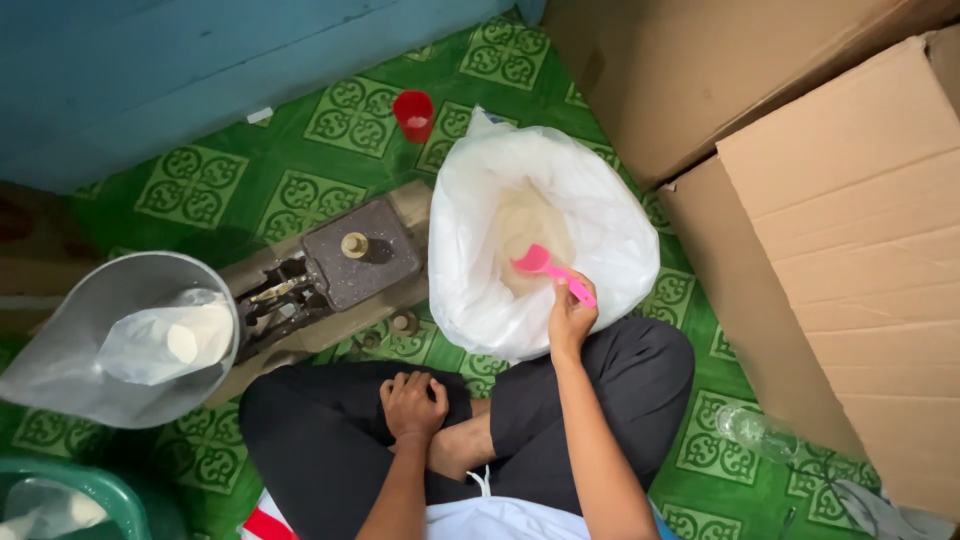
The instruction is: Scoop powder from a large bag into a funnel using a spoon while sitting on the floor.
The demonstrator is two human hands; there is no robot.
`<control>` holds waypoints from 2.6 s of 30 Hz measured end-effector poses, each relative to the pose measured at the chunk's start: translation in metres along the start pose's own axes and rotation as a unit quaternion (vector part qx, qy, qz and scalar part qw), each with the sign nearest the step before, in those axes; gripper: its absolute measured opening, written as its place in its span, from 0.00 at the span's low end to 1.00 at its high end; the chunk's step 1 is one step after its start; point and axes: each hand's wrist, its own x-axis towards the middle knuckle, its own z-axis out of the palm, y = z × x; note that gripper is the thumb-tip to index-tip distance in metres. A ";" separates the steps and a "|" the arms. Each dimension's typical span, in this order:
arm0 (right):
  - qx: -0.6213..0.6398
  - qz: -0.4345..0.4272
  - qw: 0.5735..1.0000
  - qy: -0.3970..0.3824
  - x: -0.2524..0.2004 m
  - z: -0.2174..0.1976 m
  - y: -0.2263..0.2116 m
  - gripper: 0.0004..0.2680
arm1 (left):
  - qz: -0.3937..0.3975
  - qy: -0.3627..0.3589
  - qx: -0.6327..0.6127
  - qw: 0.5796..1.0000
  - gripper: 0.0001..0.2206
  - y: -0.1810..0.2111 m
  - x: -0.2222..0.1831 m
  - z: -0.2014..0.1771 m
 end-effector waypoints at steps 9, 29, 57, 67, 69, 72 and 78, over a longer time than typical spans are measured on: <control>0.152 0.026 0.987 0.041 -0.011 -0.015 -0.055 0.07 | -0.022 0.028 0.023 0.999 0.11 -0.010 -0.012 0.019; 0.247 -0.156 0.949 -0.119 -0.061 -0.007 -0.209 0.06 | -0.042 0.081 -0.042 0.995 0.08 -0.010 -0.008 0.005; 0.090 -0.301 0.838 -0.447 -0.237 0.148 -0.314 0.05 | -0.062 0.022 -0.211 0.975 0.12 -0.018 -0.014 0.014; 0.043 -0.406 0.746 -0.527 -0.252 0.151 -0.328 0.04 | -0.065 0.039 -0.196 0.978 0.11 -0.017 -0.016 0.023; 0.042 -0.408 0.744 -0.527 -0.252 0.151 -0.326 0.04 | -0.063 0.039 -0.196 0.978 0.11 -0.018 -0.015 0.022; 0.055 -0.392 0.756 -0.522 -0.250 0.150 -0.322 0.05 | -0.055 -0.027 -0.197 0.978 0.12 -0.019 -0.014 0.021; 0.103 -0.330 0.814 -0.466 -0.240 0.140 -0.315 0.07 | -0.054 -0.010 -0.215 0.975 0.12 -0.019 -0.015 0.017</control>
